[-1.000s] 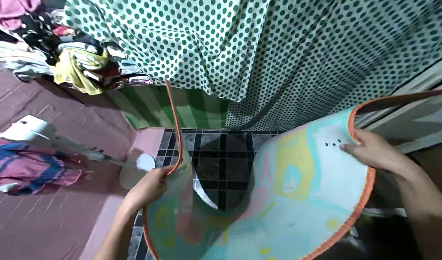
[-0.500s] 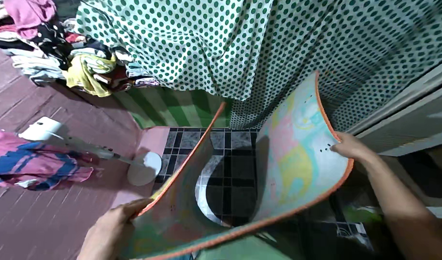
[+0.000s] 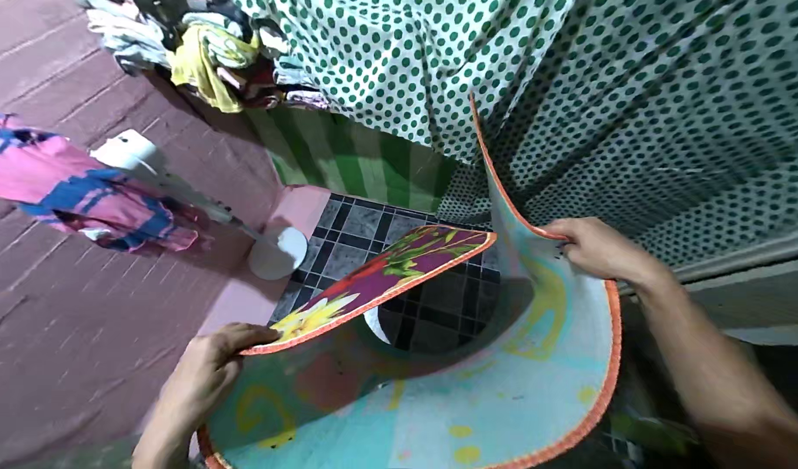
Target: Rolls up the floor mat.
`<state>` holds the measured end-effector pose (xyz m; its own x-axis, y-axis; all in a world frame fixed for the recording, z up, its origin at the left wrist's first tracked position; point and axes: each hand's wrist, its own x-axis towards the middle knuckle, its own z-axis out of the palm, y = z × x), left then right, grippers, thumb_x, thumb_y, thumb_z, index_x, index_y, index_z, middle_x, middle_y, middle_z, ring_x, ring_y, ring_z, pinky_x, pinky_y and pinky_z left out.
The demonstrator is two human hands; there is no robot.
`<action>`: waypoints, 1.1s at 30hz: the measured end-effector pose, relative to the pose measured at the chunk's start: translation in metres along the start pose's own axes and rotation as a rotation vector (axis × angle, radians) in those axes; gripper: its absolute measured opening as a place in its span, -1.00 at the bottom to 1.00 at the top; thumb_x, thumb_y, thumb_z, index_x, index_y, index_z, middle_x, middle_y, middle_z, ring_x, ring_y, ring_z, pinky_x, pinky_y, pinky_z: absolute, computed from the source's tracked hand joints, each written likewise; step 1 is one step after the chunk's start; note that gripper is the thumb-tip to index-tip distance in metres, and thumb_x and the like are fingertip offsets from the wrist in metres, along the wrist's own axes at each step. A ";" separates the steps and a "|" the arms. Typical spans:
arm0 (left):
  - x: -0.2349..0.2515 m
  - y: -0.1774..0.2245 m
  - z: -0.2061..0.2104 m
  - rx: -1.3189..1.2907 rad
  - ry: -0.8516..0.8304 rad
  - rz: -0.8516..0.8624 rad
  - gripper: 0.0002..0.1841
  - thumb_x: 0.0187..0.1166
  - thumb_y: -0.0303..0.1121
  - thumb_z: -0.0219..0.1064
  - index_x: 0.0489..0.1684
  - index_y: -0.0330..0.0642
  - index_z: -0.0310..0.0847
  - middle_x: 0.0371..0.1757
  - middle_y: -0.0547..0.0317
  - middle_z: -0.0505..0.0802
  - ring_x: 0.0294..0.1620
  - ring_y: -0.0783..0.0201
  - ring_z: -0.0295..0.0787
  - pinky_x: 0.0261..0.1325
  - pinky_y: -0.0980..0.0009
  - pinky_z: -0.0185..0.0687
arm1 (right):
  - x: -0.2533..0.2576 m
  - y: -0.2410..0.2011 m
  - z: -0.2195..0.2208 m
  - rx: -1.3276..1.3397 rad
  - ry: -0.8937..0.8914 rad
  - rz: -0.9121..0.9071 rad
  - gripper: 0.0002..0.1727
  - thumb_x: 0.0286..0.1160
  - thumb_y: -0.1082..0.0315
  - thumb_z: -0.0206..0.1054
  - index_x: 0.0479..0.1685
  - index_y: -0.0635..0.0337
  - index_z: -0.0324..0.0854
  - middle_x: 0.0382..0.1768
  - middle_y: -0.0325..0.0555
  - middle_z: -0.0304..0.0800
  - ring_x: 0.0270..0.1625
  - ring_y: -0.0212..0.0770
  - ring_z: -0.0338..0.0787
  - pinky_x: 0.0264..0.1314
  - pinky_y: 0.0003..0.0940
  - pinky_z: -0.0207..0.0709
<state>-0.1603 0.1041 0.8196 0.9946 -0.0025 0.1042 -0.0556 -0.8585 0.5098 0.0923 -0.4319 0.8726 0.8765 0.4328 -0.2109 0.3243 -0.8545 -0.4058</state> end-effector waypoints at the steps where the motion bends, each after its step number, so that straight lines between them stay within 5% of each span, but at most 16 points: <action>1: 0.006 0.004 0.005 0.010 0.007 0.028 -0.61 0.32 -0.51 0.09 -0.24 0.02 0.92 -0.10 0.31 0.95 -0.03 0.29 0.90 0.08 0.12 0.81 | -0.001 -0.012 -0.001 -0.024 -0.014 -0.082 -0.56 0.40 0.76 0.23 0.13 0.17 0.83 0.15 0.01 0.86 0.18 0.10 0.81 0.27 0.25 0.59; 5: 0.014 0.005 0.011 0.023 0.016 0.118 -0.65 0.27 -0.59 0.13 -0.39 -0.02 0.90 -0.20 0.30 0.94 -0.10 0.26 0.90 0.03 0.12 0.82 | -0.022 -0.039 -0.014 -0.135 0.022 -0.332 -0.44 0.21 0.82 0.29 0.10 0.05 0.87 0.13 -0.12 0.88 0.16 0.07 0.80 0.22 0.21 0.63; 9: -0.009 -0.013 -0.007 0.067 0.037 0.030 -0.73 0.20 -0.48 0.23 -0.33 -0.04 0.89 -0.19 0.29 0.93 -0.14 0.23 0.89 -0.02 0.04 0.81 | -0.049 -0.013 -0.040 -0.171 0.068 -0.545 -0.32 -0.02 0.69 0.23 0.08 -0.19 0.90 0.07 -0.38 0.86 0.11 -0.12 0.80 0.03 0.02 0.73; 11: -0.004 -0.003 -0.011 0.117 0.016 -0.057 -0.67 0.09 -0.59 0.32 -0.19 -0.10 0.87 -0.17 0.16 0.91 -0.19 0.04 0.86 -0.11 -0.20 0.71 | -0.056 -0.010 -0.036 -0.174 0.041 -0.650 -0.34 0.02 0.55 0.19 0.07 -0.36 0.90 0.07 -0.53 0.84 0.13 -0.26 0.78 0.01 -0.14 0.75; 14: 0.031 0.033 0.007 0.231 -0.065 -0.092 -0.67 0.20 -0.70 0.44 -0.15 -0.11 0.86 -0.17 0.06 0.92 -0.22 -0.14 0.86 -0.16 -0.36 0.64 | -0.056 -0.033 -0.020 -0.166 -0.015 -0.774 -0.35 0.14 0.49 0.18 0.16 -0.44 0.86 0.07 -0.59 0.82 0.16 -0.32 0.74 0.01 -0.26 0.73; 19: 0.083 0.057 0.050 0.374 -0.113 0.238 -0.65 0.23 -0.75 0.41 -0.20 -0.07 0.92 -0.11 0.10 0.96 -0.05 -0.04 0.91 0.11 -0.20 0.67 | -0.040 -0.058 -0.023 -0.027 -0.028 -0.855 -0.38 0.19 0.56 0.16 0.17 -0.26 0.87 0.13 -0.48 0.84 0.23 -0.34 0.73 0.25 -0.37 0.66; 24: 0.085 0.049 0.049 0.345 -0.026 0.548 -0.72 0.32 -0.61 0.28 -0.24 -0.07 0.89 -0.11 0.17 0.93 -0.12 0.07 0.89 -0.11 0.03 0.78 | -0.016 -0.044 -0.046 0.109 0.041 -0.824 -0.49 0.22 0.58 0.08 0.00 0.04 0.90 0.10 -0.30 0.86 0.24 -0.37 0.75 0.36 -0.44 0.62; 28: 0.058 0.045 0.023 0.248 0.106 0.560 -0.63 0.58 -0.37 0.06 -0.06 0.02 0.90 0.04 0.28 0.92 0.06 0.22 0.88 -0.02 0.24 0.81 | -0.001 -0.024 -0.033 0.084 0.085 -0.772 -0.50 0.18 0.64 0.10 -0.07 0.09 0.92 0.05 -0.23 0.90 0.19 -0.28 0.79 0.33 -0.32 0.65; 33: 0.069 0.087 0.033 0.123 0.201 0.626 -0.71 0.59 -0.37 0.17 -0.08 -0.05 0.89 0.16 0.11 0.87 0.25 0.14 0.79 0.26 0.25 0.73 | 0.003 -0.065 0.014 0.045 -0.135 -0.788 -0.52 0.23 0.79 0.22 -0.03 0.17 0.90 0.07 -0.10 0.90 0.21 -0.12 0.80 0.35 -0.18 0.61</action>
<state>-0.0936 0.0121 0.8427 0.7416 -0.4339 0.5116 -0.5944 -0.7785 0.2014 0.0688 -0.3714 0.8853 0.3436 0.9379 0.0478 0.8131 -0.2716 -0.5149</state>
